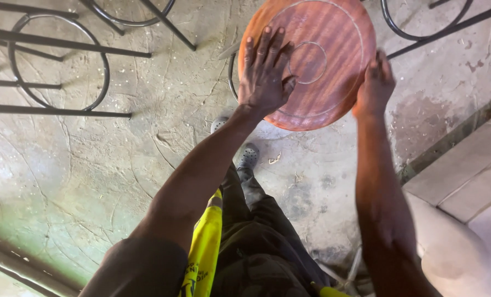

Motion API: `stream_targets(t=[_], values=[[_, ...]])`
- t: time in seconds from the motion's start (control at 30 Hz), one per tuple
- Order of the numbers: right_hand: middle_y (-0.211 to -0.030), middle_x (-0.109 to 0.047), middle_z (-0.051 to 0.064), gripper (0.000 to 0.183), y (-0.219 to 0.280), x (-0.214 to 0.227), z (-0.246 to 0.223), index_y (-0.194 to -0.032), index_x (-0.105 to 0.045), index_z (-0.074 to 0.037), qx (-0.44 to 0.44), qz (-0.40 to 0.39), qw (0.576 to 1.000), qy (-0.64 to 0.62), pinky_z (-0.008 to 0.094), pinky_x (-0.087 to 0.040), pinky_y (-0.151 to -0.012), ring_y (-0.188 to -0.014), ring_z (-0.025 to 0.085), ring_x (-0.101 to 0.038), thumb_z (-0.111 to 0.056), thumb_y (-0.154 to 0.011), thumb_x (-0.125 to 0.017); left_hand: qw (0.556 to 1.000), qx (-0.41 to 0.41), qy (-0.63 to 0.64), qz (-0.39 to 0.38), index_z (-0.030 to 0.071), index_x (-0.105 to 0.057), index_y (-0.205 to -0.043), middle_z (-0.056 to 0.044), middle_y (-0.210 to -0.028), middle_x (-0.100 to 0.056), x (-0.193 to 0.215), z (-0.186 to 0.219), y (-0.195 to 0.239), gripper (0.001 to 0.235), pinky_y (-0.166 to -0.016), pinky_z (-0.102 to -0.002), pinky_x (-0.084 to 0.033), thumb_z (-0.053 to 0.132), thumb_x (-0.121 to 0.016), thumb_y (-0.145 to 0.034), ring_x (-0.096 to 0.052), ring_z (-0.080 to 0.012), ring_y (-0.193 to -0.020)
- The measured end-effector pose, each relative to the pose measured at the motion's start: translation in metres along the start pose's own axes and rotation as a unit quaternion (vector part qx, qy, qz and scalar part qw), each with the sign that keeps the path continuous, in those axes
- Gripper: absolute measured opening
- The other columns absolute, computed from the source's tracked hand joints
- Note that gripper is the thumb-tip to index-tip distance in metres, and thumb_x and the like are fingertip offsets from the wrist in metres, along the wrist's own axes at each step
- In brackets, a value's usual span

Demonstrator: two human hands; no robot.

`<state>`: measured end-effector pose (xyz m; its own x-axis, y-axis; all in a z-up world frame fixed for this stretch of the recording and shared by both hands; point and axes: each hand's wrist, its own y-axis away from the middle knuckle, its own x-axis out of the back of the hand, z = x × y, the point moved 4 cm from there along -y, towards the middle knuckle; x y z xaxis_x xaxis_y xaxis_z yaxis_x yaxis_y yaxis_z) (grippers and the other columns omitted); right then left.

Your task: The person sands the top surface of two wooden stools using a sanding block. They work in circular and back-and-forth motions, then move to a second stool and repeat the sanding process.

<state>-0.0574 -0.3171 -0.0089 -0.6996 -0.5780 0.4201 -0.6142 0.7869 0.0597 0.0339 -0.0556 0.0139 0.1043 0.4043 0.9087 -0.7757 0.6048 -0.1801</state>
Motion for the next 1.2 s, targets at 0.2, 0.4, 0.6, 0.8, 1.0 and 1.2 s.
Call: stream_targets(t=[0.2, 0.4, 0.6, 0.8, 1.0, 1.2], values=[[-0.127, -0.068, 0.016, 0.048, 0.065, 0.009, -0.001, -0.145, -0.053, 0.001, 0.329, 0.003, 0.823, 0.464, 0.038, -0.058, -0.083, -0.107, 0.030, -0.070, 0.008, -0.098, -0.058, 0.999, -0.009, 0.019, 0.049, 0.008, -0.057, -0.148, -0.016, -0.164, -0.032, 0.016, 0.005, -0.001, 0.066, -0.128, -0.062, -0.012, 0.054, -0.031, -0.108, -0.021, -0.0372, -0.155], [-0.168, -0.030, -0.002, 0.054, 0.102, 0.004, 0.005, -0.165, -0.027, -0.023, -0.209, -0.034, 0.976, 0.047, 0.040, -0.039, -0.123, -0.152, 0.027, -0.037, -0.037, -0.115, -0.041, 0.997, 0.054, 0.006, -0.048, 0.016, -0.050, -0.152, -0.008, -0.169, -0.026, 0.011, 0.005, -0.003, 0.070, -0.128, -0.060, -0.005, 0.049, -0.070, -0.093, -0.014, -0.0338, -0.158], [-0.132, -0.069, 0.015, 0.039, -0.056, -0.040, -0.047, -0.133, -0.069, -0.007, 0.073, -0.041, 0.995, 0.054, 0.040, -0.051, -0.106, -0.125, 0.029, -0.065, -0.035, -0.109, -0.059, 0.996, 0.065, 0.002, -0.063, 0.016, -0.049, -0.153, -0.009, -0.170, -0.023, 0.008, 0.007, -0.001, 0.069, -0.128, -0.060, -0.003, 0.049, -0.066, -0.095, -0.012, -0.0342, -0.159], [-0.128, -0.072, 0.003, 0.038, -0.064, -0.207, -0.128, -0.118, -0.077, -0.015, 0.274, -0.397, 0.805, 0.345, 0.042, -0.037, -0.113, -0.122, 0.024, -0.063, 0.006, -0.090, -0.061, 0.999, 0.025, 0.026, 0.028, 0.011, -0.055, -0.149, -0.014, -0.163, -0.037, 0.016, 0.009, -0.004, 0.062, -0.128, -0.062, -0.014, 0.050, -0.054, -0.102, -0.028, -0.0377, -0.155], [-0.067, -0.057, -0.007, 0.038, -0.011, -0.233, -0.140, -0.068, -0.053, -0.012, 0.288, -0.441, 0.815, 0.243, 0.036, -0.062, -0.097, -0.069, 0.006, -0.061, 0.016, -0.091, -0.062, 0.997, 0.026, 0.055, 0.048, 0.002, -0.066, -0.124, -0.024, -0.136, -0.064, 0.019, 0.005, -0.005, 0.049, -0.126, -0.062, -0.016, 0.041, -0.051, -0.099, -0.050, -0.0467, -0.138], [-0.121, -0.074, 0.016, 0.030, -0.096, -0.095, -0.099, -0.126, -0.074, -0.004, 0.191, -0.289, 0.890, 0.297, 0.040, -0.053, -0.088, -0.107, 0.029, -0.071, -0.016, -0.105, -0.055, 0.995, 0.038, 0.065, 0.069, 0.005, -0.061, -0.142, -0.015, -0.158, -0.047, 0.017, -0.001, 0.002, 0.052, -0.128, -0.058, -0.017, 0.038, -0.042, -0.106, -0.033, -0.0350, -0.152]])
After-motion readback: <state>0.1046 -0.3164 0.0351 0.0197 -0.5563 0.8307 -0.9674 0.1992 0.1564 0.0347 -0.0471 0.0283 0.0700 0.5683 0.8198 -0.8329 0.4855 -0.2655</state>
